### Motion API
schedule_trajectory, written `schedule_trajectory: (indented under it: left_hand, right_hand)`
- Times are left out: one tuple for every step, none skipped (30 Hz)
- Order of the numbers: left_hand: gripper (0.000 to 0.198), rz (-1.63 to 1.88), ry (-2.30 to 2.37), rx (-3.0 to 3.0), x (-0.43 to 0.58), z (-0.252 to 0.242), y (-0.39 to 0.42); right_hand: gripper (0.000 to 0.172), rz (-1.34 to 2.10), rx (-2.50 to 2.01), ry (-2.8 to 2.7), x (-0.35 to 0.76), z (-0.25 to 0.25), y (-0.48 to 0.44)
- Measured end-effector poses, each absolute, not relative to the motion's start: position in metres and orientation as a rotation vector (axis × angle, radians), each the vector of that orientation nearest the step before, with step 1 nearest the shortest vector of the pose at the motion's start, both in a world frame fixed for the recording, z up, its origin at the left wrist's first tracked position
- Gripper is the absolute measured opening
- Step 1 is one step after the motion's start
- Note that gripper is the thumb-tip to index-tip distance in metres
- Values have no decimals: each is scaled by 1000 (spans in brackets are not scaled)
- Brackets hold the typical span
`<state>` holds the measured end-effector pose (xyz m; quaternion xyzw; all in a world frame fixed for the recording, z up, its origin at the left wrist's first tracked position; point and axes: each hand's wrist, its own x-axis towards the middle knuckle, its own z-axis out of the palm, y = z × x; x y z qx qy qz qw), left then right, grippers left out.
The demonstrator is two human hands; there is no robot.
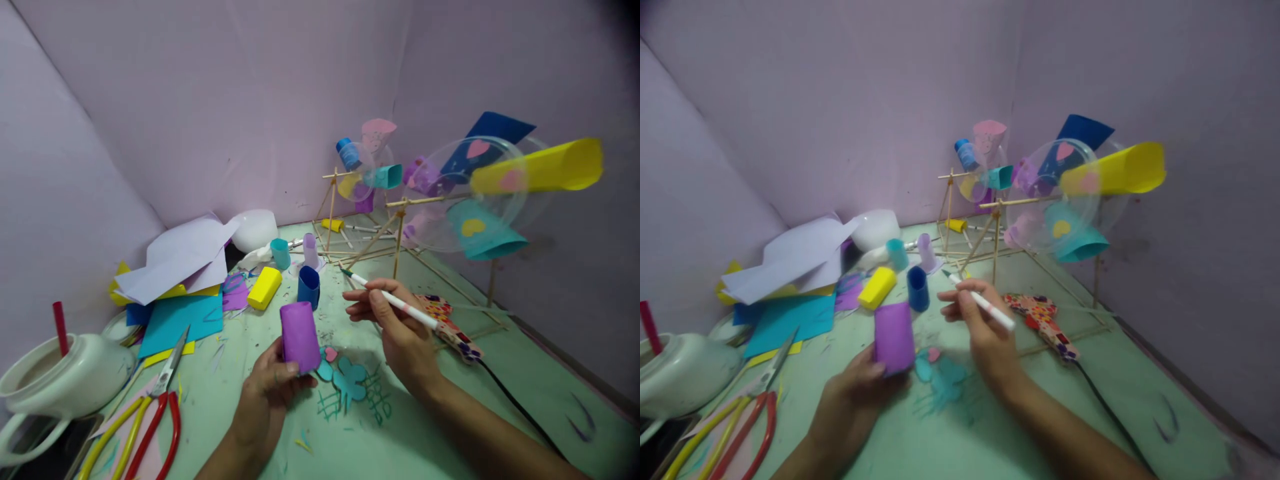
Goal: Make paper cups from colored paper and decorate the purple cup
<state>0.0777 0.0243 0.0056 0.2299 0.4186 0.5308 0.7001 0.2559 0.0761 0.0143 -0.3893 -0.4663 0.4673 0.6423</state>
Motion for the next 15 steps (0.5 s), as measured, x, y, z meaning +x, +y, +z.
schedule_trajectory:
  left_hand:
    - [53, 1158, 911, 533, 78, 2, 24]
    - [59, 1132, 881, 549, 78, -3, 24]
    - [63, 1108, 844, 560, 78, -8, 24]
    - [65, 1089, 802, 564, 79, -13, 25]
    - [66, 1075, 755, 565, 80, -19, 26]
    - [66, 1062, 705, 575, 81, -24, 27]
    - [67, 1047, 659, 581, 82, -29, 27]
    - [69, 1030, 629, 582, 83, -33, 28]
    - [71, 1016, 615, 579, 84, -36, 28]
    - [72, 999, 618, 570, 84, -38, 28]
    - [72, 987, 643, 559, 85, -40, 28]
    - [71, 980, 684, 550, 85, -42, 28]
    - [69, 989, 744, 545, 86, -43, 28]
    - [67, 1009, 808, 549, 86, -45, 28]
    - [67, 1027, 848, 564, 86, -46, 28]
  right_hand:
    - [18, 1042, -893, -1095, 256, 13, 75]
    - [16, 1022, -891, -1141, 256, 12, 73]
    - [16, 1008, -886, -1196, 255, 10, 71]
    - [18, 999, -878, -1268, 255, 7, 70]
    - [21, 995, -874, -1344, 255, 4, 69]
    - [23, 998, -875, -1421, 254, 1, 68]
    - [25, 1011, -879, -1490, 254, -2, 68]
    - [25, 1028, -890, -1538, 255, -4, 69]
    - [25, 1048, -903, -1573, 255, -7, 70]
    - [24, 1064, -918, -1594, 256, -9, 71]
    - [23, 1073, -940, -1607, 257, -10, 73]
    - [22, 1077, -964, -1624, 258, -11, 74]
    - [21, 1074, -994, -1635, 259, -12, 75]
    - [21, 1068, -1029, -1641, 259, -12, 75]
    - [21, 1055, -1066, -1630, 259, -13, 75]
